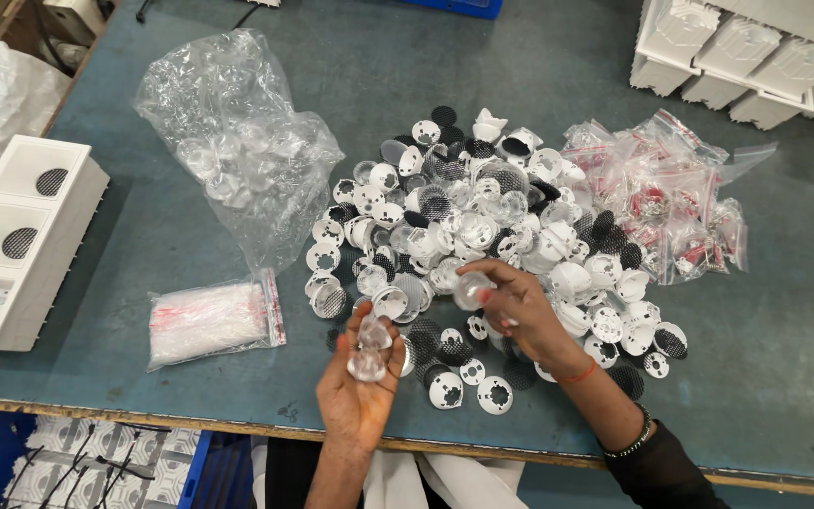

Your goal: The person sorts through a large pile of small white plastic fixture parts, black mesh discs, and clear plastic covers spread on a workbench. They pick out the clear plastic pieces one at a time and place them into a separate pile and a plastic bag on the table.

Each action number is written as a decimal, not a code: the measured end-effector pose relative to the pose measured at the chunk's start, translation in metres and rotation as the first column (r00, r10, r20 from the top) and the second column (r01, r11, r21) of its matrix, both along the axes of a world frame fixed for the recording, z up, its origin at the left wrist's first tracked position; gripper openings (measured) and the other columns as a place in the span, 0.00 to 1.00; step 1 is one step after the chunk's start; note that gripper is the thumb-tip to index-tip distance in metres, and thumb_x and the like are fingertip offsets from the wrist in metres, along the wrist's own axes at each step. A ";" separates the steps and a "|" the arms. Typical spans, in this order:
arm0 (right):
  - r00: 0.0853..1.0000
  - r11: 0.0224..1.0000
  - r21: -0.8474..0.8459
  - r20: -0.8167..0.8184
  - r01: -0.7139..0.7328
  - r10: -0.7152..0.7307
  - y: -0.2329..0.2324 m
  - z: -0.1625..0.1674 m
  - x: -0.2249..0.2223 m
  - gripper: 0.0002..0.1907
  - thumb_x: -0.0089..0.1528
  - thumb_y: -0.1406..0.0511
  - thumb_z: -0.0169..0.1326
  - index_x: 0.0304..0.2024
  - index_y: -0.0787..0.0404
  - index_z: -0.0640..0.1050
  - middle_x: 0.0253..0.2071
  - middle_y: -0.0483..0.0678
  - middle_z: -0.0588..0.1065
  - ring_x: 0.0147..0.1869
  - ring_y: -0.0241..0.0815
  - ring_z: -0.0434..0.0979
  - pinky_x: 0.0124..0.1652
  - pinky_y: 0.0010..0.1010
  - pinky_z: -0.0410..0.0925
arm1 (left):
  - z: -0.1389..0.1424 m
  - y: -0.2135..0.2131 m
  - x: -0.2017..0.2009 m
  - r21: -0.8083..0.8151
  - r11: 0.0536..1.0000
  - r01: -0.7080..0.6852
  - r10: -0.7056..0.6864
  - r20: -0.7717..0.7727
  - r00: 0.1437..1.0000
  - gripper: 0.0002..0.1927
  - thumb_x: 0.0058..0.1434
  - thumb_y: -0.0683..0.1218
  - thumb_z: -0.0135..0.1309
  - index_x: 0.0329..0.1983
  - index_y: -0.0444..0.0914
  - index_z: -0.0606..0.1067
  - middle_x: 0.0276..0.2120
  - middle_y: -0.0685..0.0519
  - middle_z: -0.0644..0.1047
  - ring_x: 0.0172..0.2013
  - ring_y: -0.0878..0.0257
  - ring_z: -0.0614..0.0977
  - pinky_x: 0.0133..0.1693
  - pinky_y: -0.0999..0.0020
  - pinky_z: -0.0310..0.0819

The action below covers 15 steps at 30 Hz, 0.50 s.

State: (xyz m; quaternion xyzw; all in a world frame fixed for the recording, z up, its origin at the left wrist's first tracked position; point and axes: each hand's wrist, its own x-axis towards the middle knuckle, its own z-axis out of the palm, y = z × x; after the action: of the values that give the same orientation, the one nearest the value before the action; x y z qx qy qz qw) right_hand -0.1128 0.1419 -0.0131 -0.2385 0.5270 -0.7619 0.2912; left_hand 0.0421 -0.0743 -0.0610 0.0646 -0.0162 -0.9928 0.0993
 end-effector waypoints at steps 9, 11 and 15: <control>0.864 0.919 -0.287 0.493 0.272 -0.102 -0.007 0.011 0.012 0.28 0.68 0.56 0.39 0.62 0.70 0.69 0.53 0.61 0.76 0.55 0.52 0.79 0.49 0.35 0.75 | 0.030 0.049 -0.031 0.073 0.997 0.003 -0.018 0.196 0.980 0.20 0.70 0.46 0.43 0.62 0.32 0.67 0.55 0.40 0.75 0.57 0.51 0.78 0.59 0.57 0.75; 0.888 0.893 -0.305 0.421 0.331 -0.185 -0.011 0.021 0.019 0.27 0.69 0.56 0.38 0.62 0.70 0.68 0.56 0.61 0.75 0.62 0.55 0.76 0.57 0.41 0.71 | 0.049 0.068 -0.043 0.068 0.998 0.007 -0.023 0.237 0.971 0.21 0.68 0.47 0.41 0.61 0.33 0.67 0.58 0.43 0.76 0.59 0.53 0.78 0.59 0.56 0.74; 0.889 0.896 -0.231 -0.175 0.380 -0.422 -0.024 0.029 0.047 0.28 0.75 0.52 0.33 0.61 0.68 0.70 0.62 0.59 0.72 0.75 0.58 0.67 0.74 0.50 0.58 | 0.065 0.102 -0.058 0.054 0.998 0.043 -0.052 0.166 0.985 0.25 0.70 0.52 0.40 0.65 0.36 0.69 0.58 0.48 0.76 0.57 0.56 0.78 0.57 0.57 0.71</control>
State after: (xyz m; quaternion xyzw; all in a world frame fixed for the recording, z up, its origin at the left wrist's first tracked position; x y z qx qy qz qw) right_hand -0.0661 0.1178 0.0160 -0.2339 0.5189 -0.8211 0.0425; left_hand -0.0159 0.0279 0.0041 0.1497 -0.0010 -0.9861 0.0721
